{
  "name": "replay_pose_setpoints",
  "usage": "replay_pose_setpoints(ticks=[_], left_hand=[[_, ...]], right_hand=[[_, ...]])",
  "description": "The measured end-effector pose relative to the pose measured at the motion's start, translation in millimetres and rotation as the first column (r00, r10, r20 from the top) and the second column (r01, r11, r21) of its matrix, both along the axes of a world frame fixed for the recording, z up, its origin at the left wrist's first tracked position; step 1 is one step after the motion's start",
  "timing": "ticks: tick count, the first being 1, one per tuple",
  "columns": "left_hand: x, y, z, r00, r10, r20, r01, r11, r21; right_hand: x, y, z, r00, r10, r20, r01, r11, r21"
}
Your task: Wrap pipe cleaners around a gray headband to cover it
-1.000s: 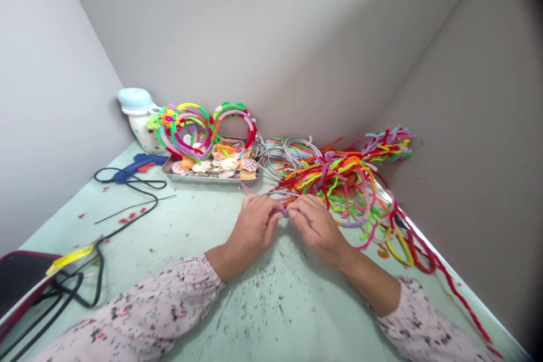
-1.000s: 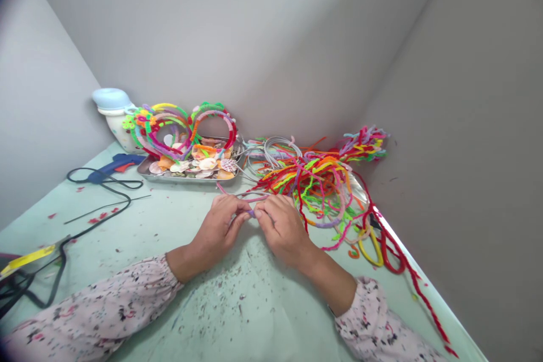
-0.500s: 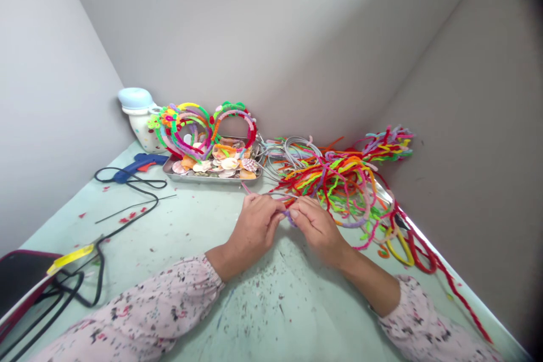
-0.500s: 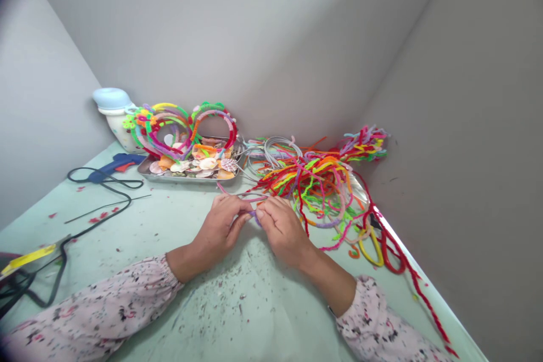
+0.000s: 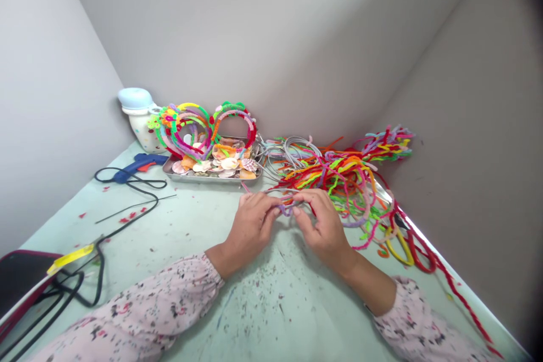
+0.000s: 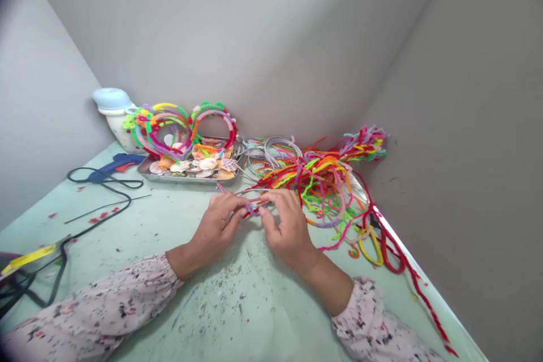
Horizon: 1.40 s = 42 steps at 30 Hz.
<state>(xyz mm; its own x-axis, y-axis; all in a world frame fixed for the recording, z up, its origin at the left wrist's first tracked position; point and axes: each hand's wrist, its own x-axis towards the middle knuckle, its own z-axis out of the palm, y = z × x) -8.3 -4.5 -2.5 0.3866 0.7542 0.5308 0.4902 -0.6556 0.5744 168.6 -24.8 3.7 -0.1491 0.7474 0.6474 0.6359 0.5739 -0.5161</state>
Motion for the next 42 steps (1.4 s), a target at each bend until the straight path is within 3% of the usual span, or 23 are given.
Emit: replay_pose_setpoints(ticks=[13, 42], left_hand=[[0, -1, -2.2, 0.997, -0.072, 0.011, 0.072, 0.997, -0.022], [1, -2, -4.2, 0.993, -0.063, 0.101, 0.078, 0.986, -0.148]], right_hand=[[4, 8, -12.6, 0.985, 0.004, 0.171, -0.014, 0.998, 0.062], [4, 9, -13.2, 0.975, 0.005, 0.222, -0.036, 0.99, 0.139]])
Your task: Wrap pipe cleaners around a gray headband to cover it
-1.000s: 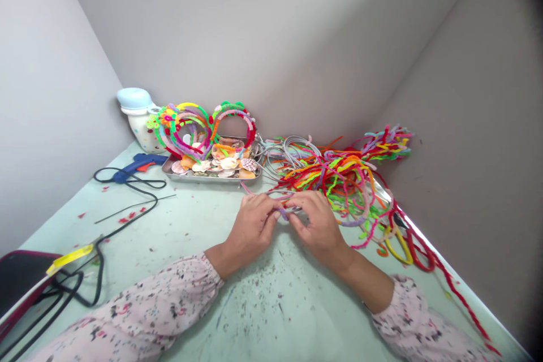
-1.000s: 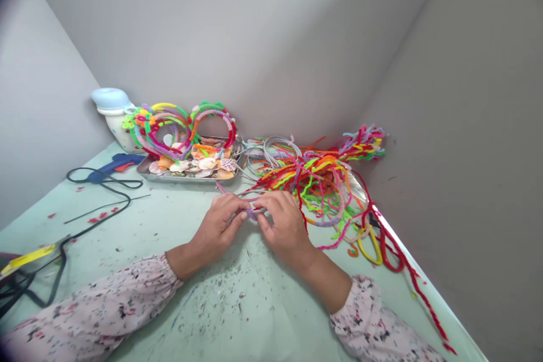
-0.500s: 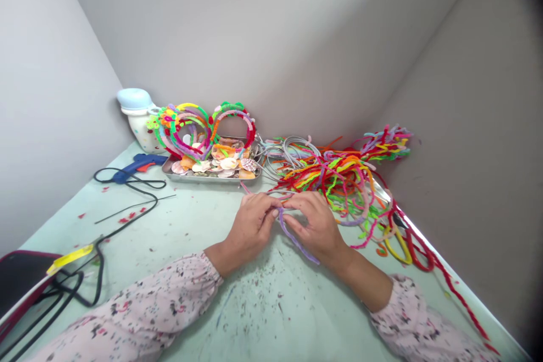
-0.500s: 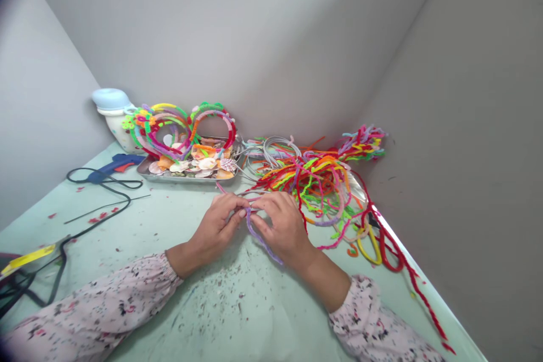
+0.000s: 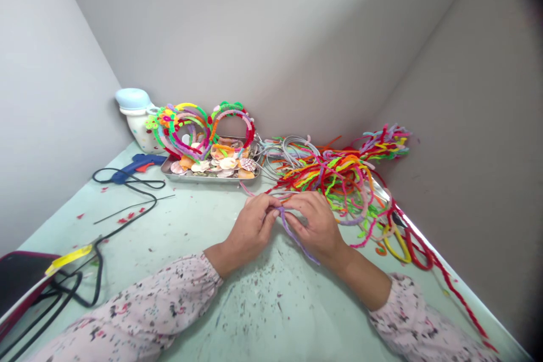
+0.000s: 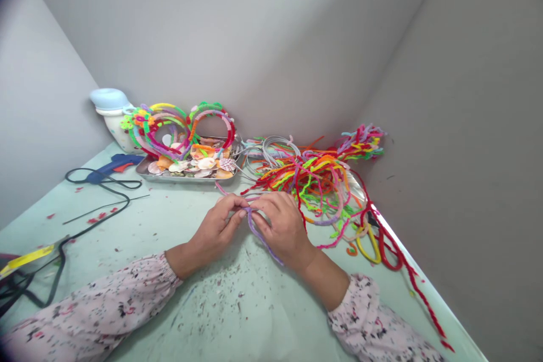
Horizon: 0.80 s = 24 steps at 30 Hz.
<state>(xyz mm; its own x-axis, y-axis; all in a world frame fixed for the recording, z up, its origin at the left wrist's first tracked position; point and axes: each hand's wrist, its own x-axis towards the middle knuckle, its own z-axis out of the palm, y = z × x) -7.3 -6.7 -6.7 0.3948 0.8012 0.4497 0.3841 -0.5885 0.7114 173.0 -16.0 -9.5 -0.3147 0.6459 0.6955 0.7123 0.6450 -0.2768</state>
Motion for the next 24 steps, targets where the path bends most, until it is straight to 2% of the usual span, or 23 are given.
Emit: replay_pose_setpoints(ticks=[12, 17, 24], left_hand=[[2, 1, 2.2, 0.999, 0.007, -0.031, -0.005, 0.997, 0.071], [2, 1, 2.7, 0.999, 0.012, -0.048, -0.007, 0.996, 0.092], [2, 1, 1.5, 0.998, 0.018, -0.068, -0.008, 0.989, 0.146]], right_hand=[[3, 5, -2.0, 1.0, 0.011, 0.022, -0.011, 0.999, 0.031], [3, 5, -3.2, 1.0, 0.017, -0.017, -0.016, 1.0, 0.026], [-1, -4, 2.7, 0.993, 0.037, -0.108, -0.049, 0.993, -0.108]])
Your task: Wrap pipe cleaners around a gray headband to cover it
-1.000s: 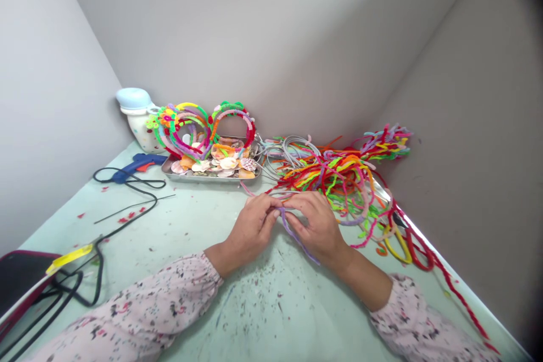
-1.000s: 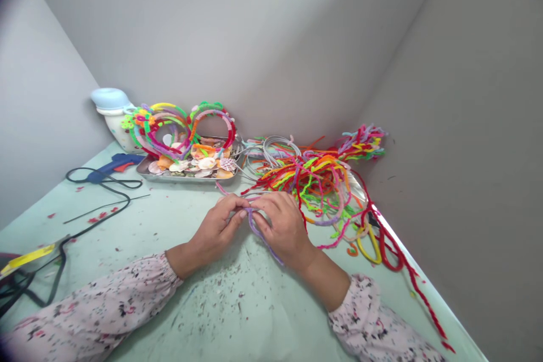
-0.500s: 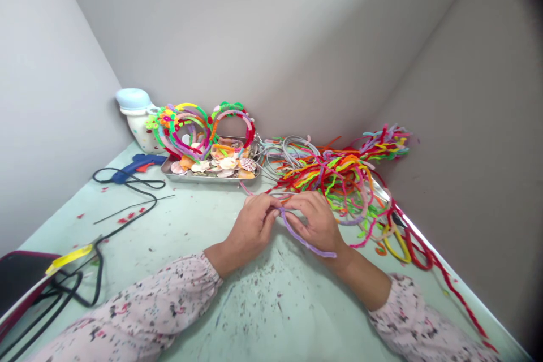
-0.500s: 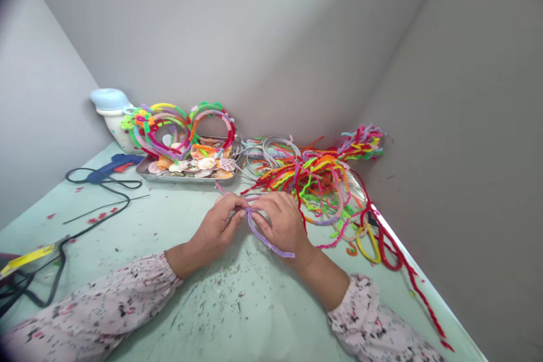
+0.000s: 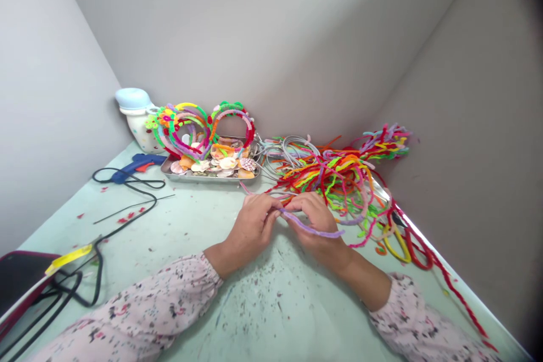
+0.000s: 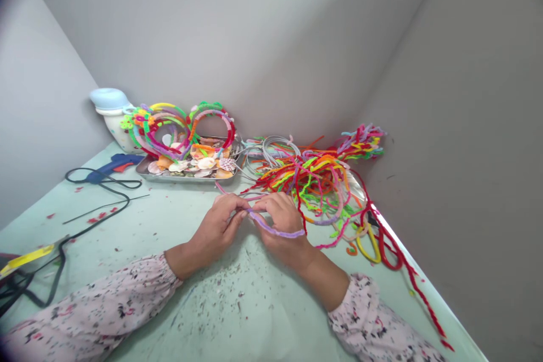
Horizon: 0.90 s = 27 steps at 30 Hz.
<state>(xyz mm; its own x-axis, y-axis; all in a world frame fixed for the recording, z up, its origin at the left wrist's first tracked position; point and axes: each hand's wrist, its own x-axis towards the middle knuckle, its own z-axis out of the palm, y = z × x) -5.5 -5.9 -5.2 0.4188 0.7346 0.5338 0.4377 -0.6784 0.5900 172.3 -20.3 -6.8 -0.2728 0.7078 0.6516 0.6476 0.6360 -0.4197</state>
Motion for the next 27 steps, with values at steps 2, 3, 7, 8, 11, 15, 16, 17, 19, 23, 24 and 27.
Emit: replay_pose_setpoints(ticks=[2, 3, 7, 8, 11, 15, 16, 17, 19, 23, 24, 27], left_hand=[[0.1, 0.2, -0.2, 1.0, -0.001, -0.005, 0.001, 1.0, 0.006], [0.1, 0.2, -0.3, 1.0, -0.001, -0.006, 0.001, 1.0, 0.01], [-0.3, 0.7, -0.2, 1.0, -0.014, -0.022, 0.014, 1.0, 0.021], [-0.4, 0.9, 0.0, 0.999, -0.016, -0.03, 0.017, 1.0, 0.02], [-0.4, 1.5, 0.7, 0.998, -0.014, -0.054, 0.015, 1.0, 0.017], [-0.1, 1.8, 1.3, 0.998, -0.012, -0.069, 0.013, 1.0, 0.016], [-0.1, 1.7, 1.1, 0.997, -0.015, -0.071, 0.016, 1.0, 0.014], [-0.2, 1.7, 0.8, 0.997, -0.018, -0.072, 0.018, 1.0, 0.011], [-0.4, 1.7, 0.1, 0.997, -0.022, -0.07, 0.022, 1.0, 0.006], [-0.7, 1.6, -0.7, 0.997, -0.027, -0.07, 0.028, 1.0, 0.009], [-0.6, 1.5, -0.5, 0.997, -0.025, -0.068, 0.026, 1.0, 0.008], [-0.4, 1.4, 0.3, 0.998, -0.016, -0.057, 0.016, 1.0, 0.001]], right_hand=[[-0.7, -1.4, 2.6, 1.0, -0.001, -0.009, 0.001, 1.0, -0.031], [-1.0, -1.6, 3.5, 1.0, -0.003, -0.016, 0.003, 0.999, -0.039], [-1.2, -0.4, 4.3, 0.999, 0.002, -0.055, -0.008, 0.995, -0.102], [-1.2, 0.0, 3.9, 0.998, 0.005, -0.065, -0.013, 0.992, -0.123], [-1.1, 0.8, 2.5, 0.995, 0.012, -0.102, -0.03, 0.984, -0.177], [-0.9, 1.3, 2.1, 0.988, 0.029, -0.15, -0.063, 0.971, -0.23], [-0.7, 1.4, 2.3, 0.987, 0.031, -0.156, -0.069, 0.968, -0.241], [-0.5, 1.4, 2.5, 0.987, 0.031, -0.159, -0.071, 0.965, -0.252], [0.2, 1.5, 2.7, 0.987, 0.029, -0.161, -0.073, 0.958, -0.276], [0.9, 1.6, 2.2, 0.986, 0.021, -0.163, -0.067, 0.956, -0.287], [0.9, 1.7, 2.1, 0.987, 0.023, -0.162, -0.068, 0.958, -0.278], [0.3, 2.7, 1.8, 0.99, 0.027, -0.137, -0.059, 0.97, -0.235]])
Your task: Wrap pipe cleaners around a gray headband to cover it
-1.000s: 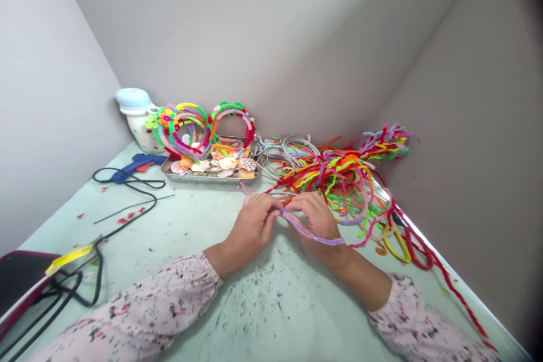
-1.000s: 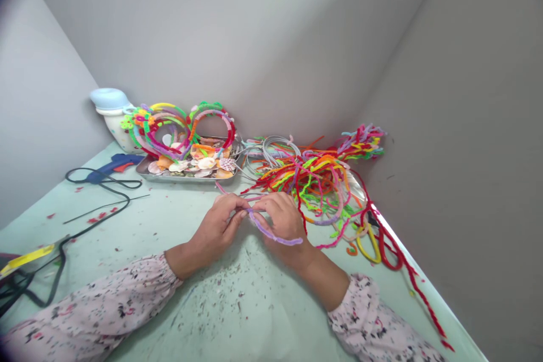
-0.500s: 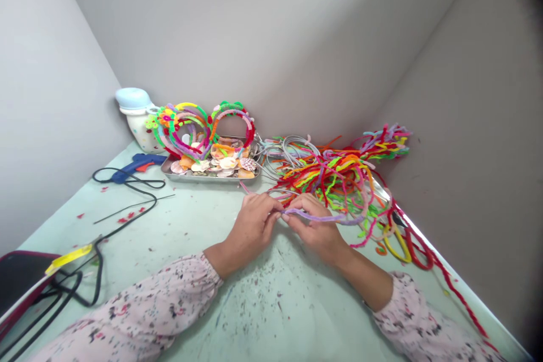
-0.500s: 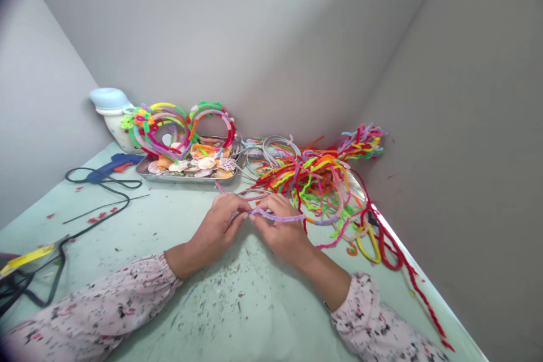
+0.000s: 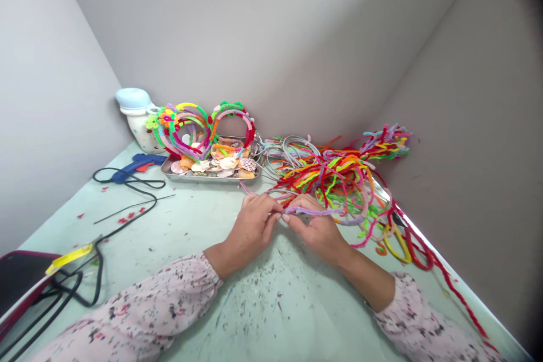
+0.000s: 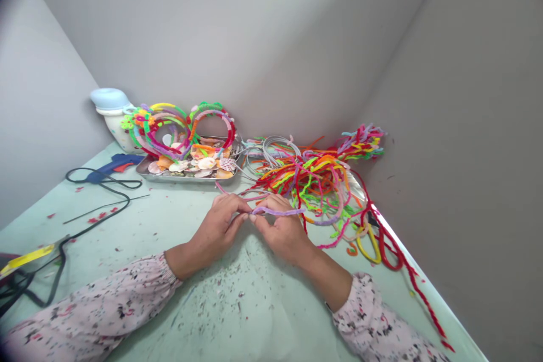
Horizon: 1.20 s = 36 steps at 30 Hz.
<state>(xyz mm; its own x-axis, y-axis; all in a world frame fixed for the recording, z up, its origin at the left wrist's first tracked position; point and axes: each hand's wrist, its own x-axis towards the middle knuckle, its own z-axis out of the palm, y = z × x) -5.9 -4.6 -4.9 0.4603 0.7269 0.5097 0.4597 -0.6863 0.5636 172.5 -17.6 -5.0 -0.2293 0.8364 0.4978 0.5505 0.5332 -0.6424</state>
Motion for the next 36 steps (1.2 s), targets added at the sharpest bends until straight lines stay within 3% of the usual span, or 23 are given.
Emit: replay_pose_setpoints(ticks=[4, 11, 17, 26, 33, 36], left_hand=[[0.1, 0.2, 0.5, 1.0, 0.003, 0.001, -0.003, 1.0, -0.003], [0.2, 1.0, -2.3, 1.0, -0.007, -0.002, 0.007, 1.0, -0.004], [0.7, 1.1, -2.9, 1.0, -0.015, -0.026, 0.015, 1.0, 0.011], [0.7, 1.2, -3.9, 0.998, -0.034, -0.058, 0.037, 0.998, 0.046], [0.0, 0.9, -4.3, 0.997, -0.037, -0.073, 0.04, 0.998, 0.04], [-0.5, 1.2, -3.4, 0.999, -0.008, -0.032, 0.009, 1.0, 0.017]], right_hand=[[-0.8, 1.0, 0.1, 1.0, -0.015, 0.023, 0.014, 1.0, 0.022], [0.7, 0.4, 0.2, 1.0, -0.019, 0.021, 0.02, 0.998, -0.062], [1.9, 2.0, -1.2, 0.997, -0.06, 0.056, 0.061, 0.998, -0.02], [3.8, 2.7, -4.3, 0.997, -0.069, 0.044, 0.073, 0.992, -0.105], [3.1, 1.9, -3.7, 0.996, -0.086, 0.036, 0.089, 0.99, -0.11], [0.1, 0.6, -4.1, 0.992, -0.127, 0.026, 0.128, 0.99, -0.051]])
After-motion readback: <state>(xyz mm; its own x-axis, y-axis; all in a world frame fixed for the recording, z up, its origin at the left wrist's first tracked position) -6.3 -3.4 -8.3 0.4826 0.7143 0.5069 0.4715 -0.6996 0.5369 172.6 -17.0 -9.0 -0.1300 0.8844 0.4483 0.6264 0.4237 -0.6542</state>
